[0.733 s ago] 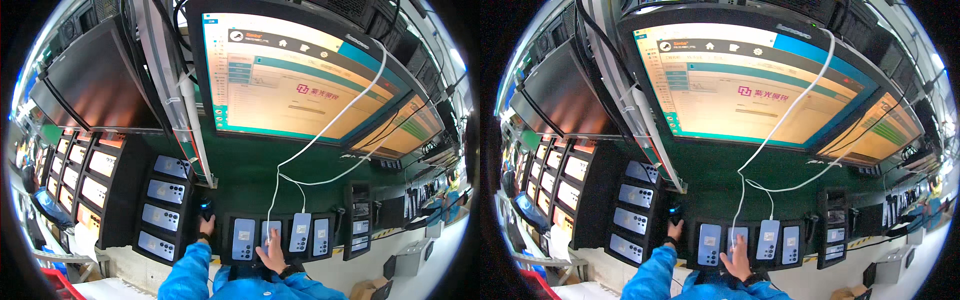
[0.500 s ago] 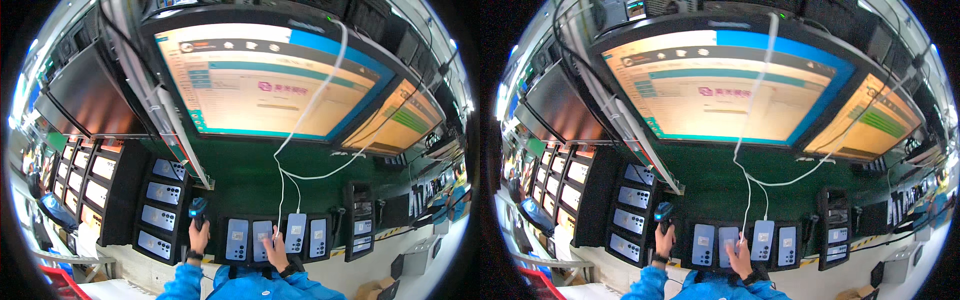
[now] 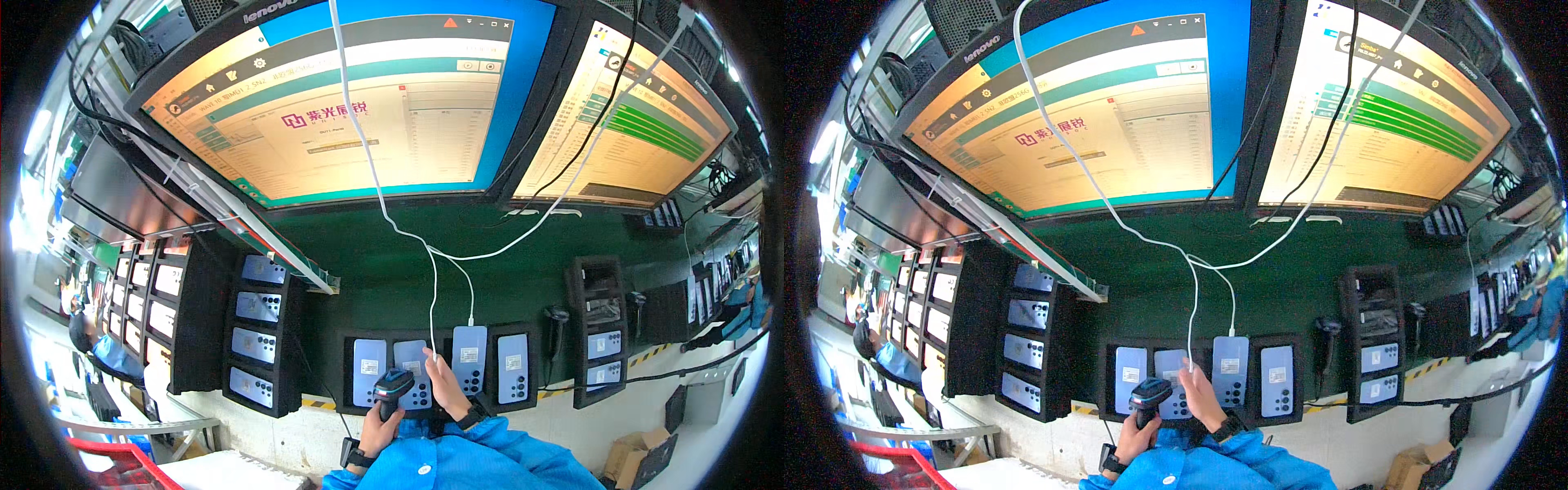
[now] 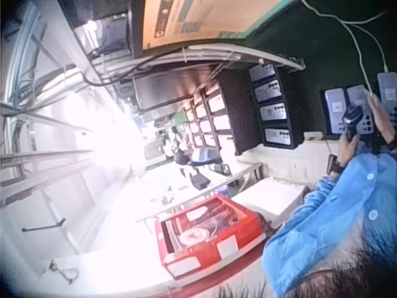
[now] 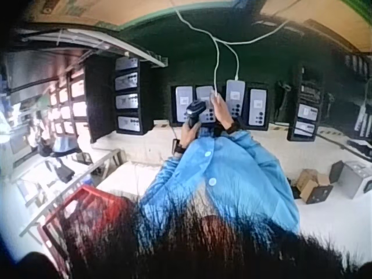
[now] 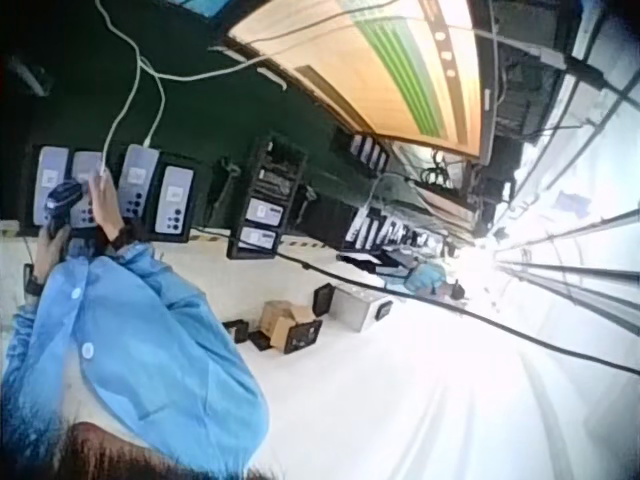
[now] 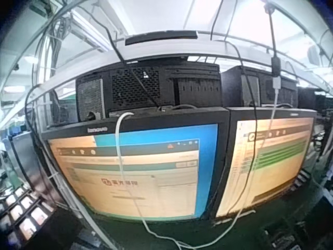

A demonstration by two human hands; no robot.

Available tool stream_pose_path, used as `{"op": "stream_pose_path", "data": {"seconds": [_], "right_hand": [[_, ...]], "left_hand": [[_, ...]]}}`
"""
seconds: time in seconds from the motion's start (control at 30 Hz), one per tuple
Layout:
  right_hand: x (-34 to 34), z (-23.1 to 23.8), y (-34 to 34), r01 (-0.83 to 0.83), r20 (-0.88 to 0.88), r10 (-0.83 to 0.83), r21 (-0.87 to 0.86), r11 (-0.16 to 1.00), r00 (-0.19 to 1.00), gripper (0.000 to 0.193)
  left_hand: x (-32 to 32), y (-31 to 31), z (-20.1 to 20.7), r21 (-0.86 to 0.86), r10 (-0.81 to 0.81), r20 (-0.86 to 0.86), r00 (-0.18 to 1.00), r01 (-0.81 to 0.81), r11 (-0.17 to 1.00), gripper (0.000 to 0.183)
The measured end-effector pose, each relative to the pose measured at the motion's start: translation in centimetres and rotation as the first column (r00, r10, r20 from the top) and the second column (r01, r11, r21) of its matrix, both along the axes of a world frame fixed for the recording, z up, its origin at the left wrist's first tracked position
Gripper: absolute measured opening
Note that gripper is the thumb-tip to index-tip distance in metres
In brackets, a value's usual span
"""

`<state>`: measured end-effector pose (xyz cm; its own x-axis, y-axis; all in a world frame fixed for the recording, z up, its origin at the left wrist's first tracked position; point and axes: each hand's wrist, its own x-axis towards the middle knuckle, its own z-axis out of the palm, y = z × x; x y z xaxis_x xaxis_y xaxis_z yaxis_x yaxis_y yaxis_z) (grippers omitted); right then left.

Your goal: Scanning barcodes on smartphones and checking status on computer monitors in a production line setting.

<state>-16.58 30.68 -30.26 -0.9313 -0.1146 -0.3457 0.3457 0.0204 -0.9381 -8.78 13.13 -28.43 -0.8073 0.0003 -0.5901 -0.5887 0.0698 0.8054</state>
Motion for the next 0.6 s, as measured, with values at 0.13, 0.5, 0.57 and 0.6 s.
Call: {"op": "stream_pose_path", "data": {"seconds": [0.13,0.5,0.57,0.6], "right_hand": [[-0.9,0.5,-0.3,0.032,0.034,-0.030,-0.056,0.998,0.999,0.066],[-1.7,-2.9,-2.7,0.336,-0.401,-0.180,0.363,0.869,0.898,0.040],[-1.5,-2.6,-2.9,0.261,-0.246,-0.180,0.350,0.900,0.952,0.039],[-1.5,-3.0,-2.7,0.243,-0.159,-0.200,0.334,0.910,0.967,0.038]], "left_hand": [[-0.3,-0.2,0.8,-0.047,-0.016,-0.016,1.000,0.015,0.999,0.020],[-9.1,-14.9,-8.0,-0.629,0.007,-0.363,0.932,-0.250,0.736,0.039],[-10.4,-16.6,-14.1,-0.682,-0.018,-0.352,0.936,-0.244,0.690,0.043],[-11.0,-16.7,-16.1,-0.682,-0.019,-0.330,0.944,-0.224,0.696,0.043]]}}
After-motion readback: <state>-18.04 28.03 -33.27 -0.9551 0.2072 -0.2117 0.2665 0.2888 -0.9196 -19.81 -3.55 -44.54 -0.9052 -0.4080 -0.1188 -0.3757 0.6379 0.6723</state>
